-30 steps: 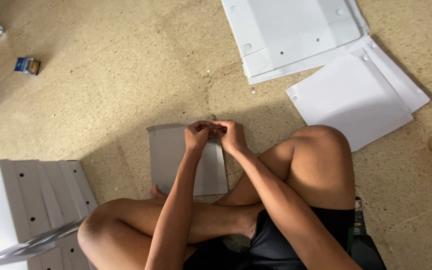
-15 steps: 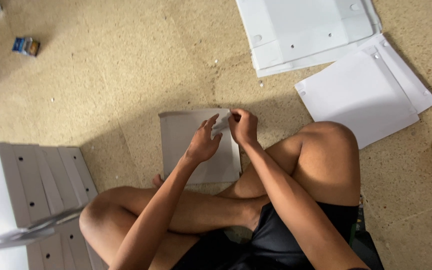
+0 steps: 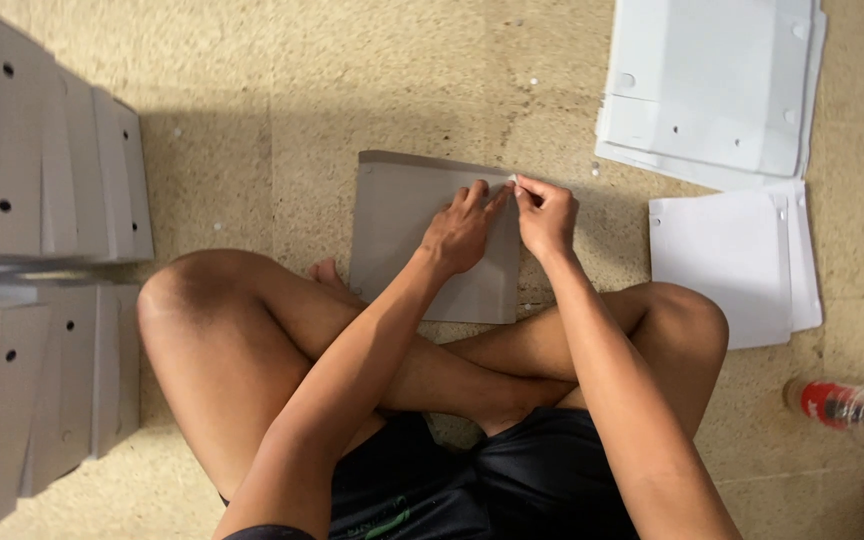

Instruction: Assembling cardboard boxes by folding flat sheets and tucking in tabs to secure the structure.

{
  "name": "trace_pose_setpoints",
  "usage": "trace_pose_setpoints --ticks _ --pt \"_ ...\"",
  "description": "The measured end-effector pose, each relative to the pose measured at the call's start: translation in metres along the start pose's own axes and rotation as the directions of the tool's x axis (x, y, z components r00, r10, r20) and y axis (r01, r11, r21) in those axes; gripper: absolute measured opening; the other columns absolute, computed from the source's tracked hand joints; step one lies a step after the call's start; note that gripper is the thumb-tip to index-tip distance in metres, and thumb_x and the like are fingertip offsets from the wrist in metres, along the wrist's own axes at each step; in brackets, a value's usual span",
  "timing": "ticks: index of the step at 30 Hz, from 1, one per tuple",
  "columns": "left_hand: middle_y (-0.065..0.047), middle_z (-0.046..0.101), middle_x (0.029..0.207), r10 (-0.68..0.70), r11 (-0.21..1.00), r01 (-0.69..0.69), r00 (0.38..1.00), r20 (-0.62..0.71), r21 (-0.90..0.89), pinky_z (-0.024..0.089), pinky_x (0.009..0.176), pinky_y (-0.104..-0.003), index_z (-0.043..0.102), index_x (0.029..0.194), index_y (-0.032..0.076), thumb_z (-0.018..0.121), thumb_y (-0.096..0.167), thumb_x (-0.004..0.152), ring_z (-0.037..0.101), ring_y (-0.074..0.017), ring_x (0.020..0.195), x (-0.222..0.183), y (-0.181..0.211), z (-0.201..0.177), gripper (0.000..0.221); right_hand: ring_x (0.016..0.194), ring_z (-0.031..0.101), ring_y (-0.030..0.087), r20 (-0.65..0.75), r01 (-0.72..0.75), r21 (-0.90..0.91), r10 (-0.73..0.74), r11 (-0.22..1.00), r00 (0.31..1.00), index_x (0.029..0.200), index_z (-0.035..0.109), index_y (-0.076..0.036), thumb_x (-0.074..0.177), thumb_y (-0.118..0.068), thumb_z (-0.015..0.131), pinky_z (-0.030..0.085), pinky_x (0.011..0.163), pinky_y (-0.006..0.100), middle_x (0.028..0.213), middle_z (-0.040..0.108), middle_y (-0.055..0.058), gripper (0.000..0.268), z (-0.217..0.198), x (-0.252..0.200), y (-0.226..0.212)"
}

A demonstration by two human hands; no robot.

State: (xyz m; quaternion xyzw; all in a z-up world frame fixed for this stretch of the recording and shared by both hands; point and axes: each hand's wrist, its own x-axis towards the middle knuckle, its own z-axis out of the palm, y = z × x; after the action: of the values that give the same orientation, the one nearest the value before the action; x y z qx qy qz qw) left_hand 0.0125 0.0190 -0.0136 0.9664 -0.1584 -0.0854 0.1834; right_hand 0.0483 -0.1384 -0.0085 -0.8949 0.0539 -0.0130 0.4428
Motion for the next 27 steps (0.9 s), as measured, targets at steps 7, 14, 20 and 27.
trace_pose_setpoints --ticks 7,14,20,27 --pt "-0.005 0.039 0.132 -0.056 0.993 0.064 0.995 -0.079 0.101 0.06 0.071 -0.029 0.047 0.147 0.015 0.073 0.022 0.082 0.057 -0.0196 0.108 0.02 -0.001 0.049 0.071 0.097 0.07 0.02 0.039 0.033 0.002 -0.033 0.999 0.999 0.112 0.077 -0.008 0.092 -0.01 0.069 0.058 0.08 0.035 0.102 0.075 0.017 0.022 0.001 -0.003 -0.005" --pt "-0.009 0.042 0.127 -0.038 0.999 0.039 0.995 -0.095 0.008 0.061 0.071 -0.033 0.048 0.142 0.002 0.074 0.016 0.081 0.057 -0.0248 0.108 0.022 -0.001 0.038 0.067 0.076 0.074 0.023 -0.104 0.177 -0.219 -0.203 0.96 0.974 0.099 0.079 -0.007 0.082 -0.008 0.074 0.058 0.067 0.034 0.082 0.076 0.013 0.018 0.021 0.015 0.006" --pt "-0.019 0.044 0.136 0.012 0.998 -0.018 0.994 -0.109 -0.062 0.056 0.079 -0.036 0.045 0.14 -0.004 0.069 0.018 0.075 0.055 -0.0279 0.111 0.015 -0.001 0.017 0.073 0.076 0.072 0.025 0.034 0.249 -0.273 -0.249 0.929 0.968 0.117 0.059 0.005 0.088 -0.015 0.072 0.058 0.065 0.034 0.088 0.073 0.015 0.038 0.012 0.036 -0.013" --pt "-0.022 0.037 0.153 -0.055 0.987 0.045 0.997 0.062 0.154 0.043 0.102 -0.039 0.038 0.152 0.001 0.07 0.065 0.079 0.04 -0.0332 0.138 0.005 0.008 -0.014 0.103 0.112 0.066 0.033 0.374 -0.152 -0.392 0.309 0.907 0.875 0.127 0.069 -0.012 0.094 -0.044 0.067 0.052 0.091 0.047 0.115 0.072 0.012 0.047 -0.076 -0.012 0.005"
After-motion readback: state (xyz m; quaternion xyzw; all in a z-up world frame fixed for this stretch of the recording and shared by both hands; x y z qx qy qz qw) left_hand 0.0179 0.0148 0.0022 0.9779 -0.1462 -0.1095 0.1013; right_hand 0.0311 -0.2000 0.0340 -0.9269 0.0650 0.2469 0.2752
